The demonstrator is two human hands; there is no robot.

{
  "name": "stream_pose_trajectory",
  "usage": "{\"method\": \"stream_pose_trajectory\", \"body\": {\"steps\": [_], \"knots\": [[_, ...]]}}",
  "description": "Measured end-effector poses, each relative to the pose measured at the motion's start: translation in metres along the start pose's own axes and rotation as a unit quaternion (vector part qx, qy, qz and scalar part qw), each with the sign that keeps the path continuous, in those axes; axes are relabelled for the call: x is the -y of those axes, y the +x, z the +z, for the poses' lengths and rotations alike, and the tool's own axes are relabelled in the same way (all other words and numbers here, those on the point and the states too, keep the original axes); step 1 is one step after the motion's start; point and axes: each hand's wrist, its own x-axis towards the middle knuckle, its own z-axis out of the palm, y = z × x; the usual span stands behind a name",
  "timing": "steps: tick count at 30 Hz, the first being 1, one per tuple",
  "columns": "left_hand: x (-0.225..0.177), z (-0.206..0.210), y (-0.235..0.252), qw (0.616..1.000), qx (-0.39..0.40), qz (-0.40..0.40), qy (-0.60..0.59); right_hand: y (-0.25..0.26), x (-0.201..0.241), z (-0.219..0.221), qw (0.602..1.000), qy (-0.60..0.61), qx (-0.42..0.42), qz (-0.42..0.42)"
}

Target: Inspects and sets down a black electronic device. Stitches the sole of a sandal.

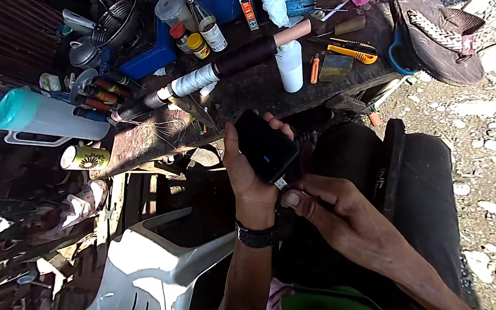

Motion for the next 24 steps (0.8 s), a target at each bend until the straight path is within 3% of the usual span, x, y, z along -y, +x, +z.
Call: {"method": "stream_pose_trajectory", "body": {"steps": [9,15,24], "knots": [[0.007,0.001,-0.002,0.993,0.071,0.064,0.070,-0.004,-0.003,-0.010,0.998,-0.011,0.016,0.054],[0.013,0.002,-0.006,0.981,0.090,0.104,0.139,-0.005,-0.009,-0.001,0.999,0.002,0.000,0.035],[0.013,-0.010,-0.005,0.982,0.130,0.055,0.128,-0.012,-0.028,0.006,1.000,-0.002,0.012,0.021]]}}
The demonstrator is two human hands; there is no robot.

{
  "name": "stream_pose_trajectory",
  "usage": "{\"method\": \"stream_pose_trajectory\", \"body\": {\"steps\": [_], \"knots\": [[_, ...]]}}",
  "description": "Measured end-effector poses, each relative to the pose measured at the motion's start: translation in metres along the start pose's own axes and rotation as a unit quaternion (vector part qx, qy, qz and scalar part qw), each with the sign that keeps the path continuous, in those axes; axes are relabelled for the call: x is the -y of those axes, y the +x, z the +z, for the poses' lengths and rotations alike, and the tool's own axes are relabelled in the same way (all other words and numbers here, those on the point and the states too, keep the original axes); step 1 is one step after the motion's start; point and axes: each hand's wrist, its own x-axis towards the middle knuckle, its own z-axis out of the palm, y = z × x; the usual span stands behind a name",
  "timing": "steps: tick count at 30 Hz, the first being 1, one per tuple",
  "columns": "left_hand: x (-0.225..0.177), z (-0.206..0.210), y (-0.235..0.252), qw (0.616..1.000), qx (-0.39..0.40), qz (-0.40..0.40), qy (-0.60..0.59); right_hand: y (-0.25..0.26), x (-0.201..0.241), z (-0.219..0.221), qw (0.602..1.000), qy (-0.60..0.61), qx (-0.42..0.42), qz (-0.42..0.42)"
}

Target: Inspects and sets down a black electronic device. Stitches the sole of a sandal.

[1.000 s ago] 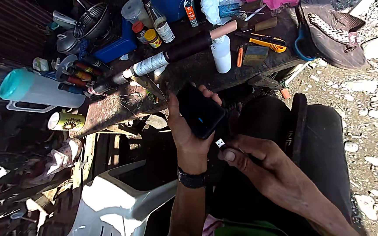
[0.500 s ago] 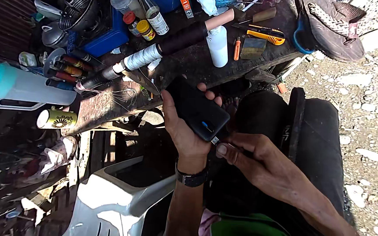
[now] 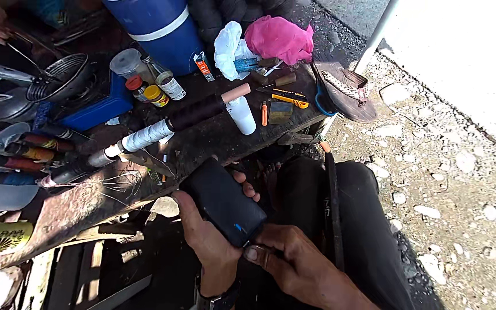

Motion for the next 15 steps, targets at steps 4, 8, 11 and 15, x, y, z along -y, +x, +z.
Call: {"method": "stream_pose_trajectory", "body": {"steps": [4,8,11,15], "knots": [[-0.003,-0.015,0.001,1.000,0.016,-0.018,-0.003,-0.005,0.000,0.003,0.999,-0.044,0.003,0.031],[-0.005,-0.025,0.000,0.999,0.001,-0.031,-0.020,-0.011,-0.007,0.002,0.997,-0.064,-0.030,0.030],[-0.006,-0.031,0.002,0.999,0.011,-0.039,-0.021,-0.013,-0.012,-0.002,0.996,-0.068,-0.054,0.007],[-0.009,-0.034,0.001,0.999,0.010,-0.048,-0.004,-0.014,-0.009,-0.010,0.996,-0.067,-0.060,-0.017]]}}
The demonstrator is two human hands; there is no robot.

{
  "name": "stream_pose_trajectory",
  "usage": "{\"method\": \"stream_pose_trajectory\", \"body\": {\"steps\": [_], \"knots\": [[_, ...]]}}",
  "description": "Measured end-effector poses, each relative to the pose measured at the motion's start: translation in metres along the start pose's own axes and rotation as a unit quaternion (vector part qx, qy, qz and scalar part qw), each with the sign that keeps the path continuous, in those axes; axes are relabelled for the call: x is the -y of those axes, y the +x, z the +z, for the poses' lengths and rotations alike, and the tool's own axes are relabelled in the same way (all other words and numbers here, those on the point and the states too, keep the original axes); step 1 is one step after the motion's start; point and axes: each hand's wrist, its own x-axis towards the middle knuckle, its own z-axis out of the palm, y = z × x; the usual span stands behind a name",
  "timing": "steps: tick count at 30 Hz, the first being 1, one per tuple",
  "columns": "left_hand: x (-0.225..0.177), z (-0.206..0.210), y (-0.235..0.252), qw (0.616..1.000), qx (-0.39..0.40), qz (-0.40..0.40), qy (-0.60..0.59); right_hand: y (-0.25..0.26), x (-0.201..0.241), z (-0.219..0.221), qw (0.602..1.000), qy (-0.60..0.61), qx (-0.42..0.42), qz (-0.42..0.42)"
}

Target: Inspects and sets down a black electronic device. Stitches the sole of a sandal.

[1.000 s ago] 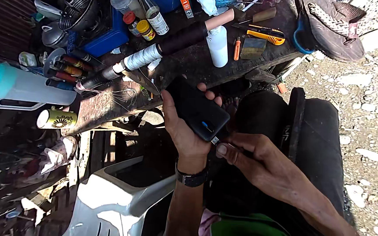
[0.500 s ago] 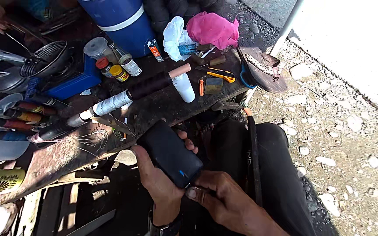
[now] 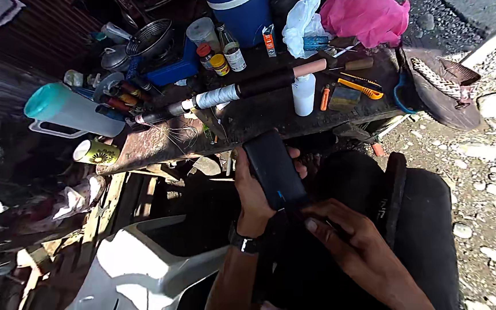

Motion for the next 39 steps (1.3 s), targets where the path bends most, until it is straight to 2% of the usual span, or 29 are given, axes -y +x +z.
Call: {"method": "stream_pose_trajectory", "body": {"steps": [10,18,25,32,35,39], "knots": [[0.000,0.000,0.004,0.998,0.044,-0.024,0.031,-0.001,-0.001,-0.012,1.000,0.011,0.003,0.028],[-0.006,-0.002,0.009,0.997,0.036,-0.036,0.055,0.002,-0.001,-0.016,0.999,0.018,0.003,0.042],[-0.028,-0.023,0.028,0.983,-0.008,-0.091,0.158,-0.007,0.002,-0.029,0.999,0.031,-0.004,0.019],[-0.065,-0.073,0.073,0.930,-0.079,-0.169,0.316,-0.029,0.018,-0.069,0.998,0.046,0.001,0.042],[-0.083,-0.086,0.088,0.878,-0.096,-0.157,0.441,-0.036,0.015,-0.080,0.997,0.066,-0.002,0.039],[-0.104,-0.088,0.095,0.826,-0.046,-0.109,0.551,-0.043,0.011,-0.088,0.994,0.094,-0.022,0.043]]}}
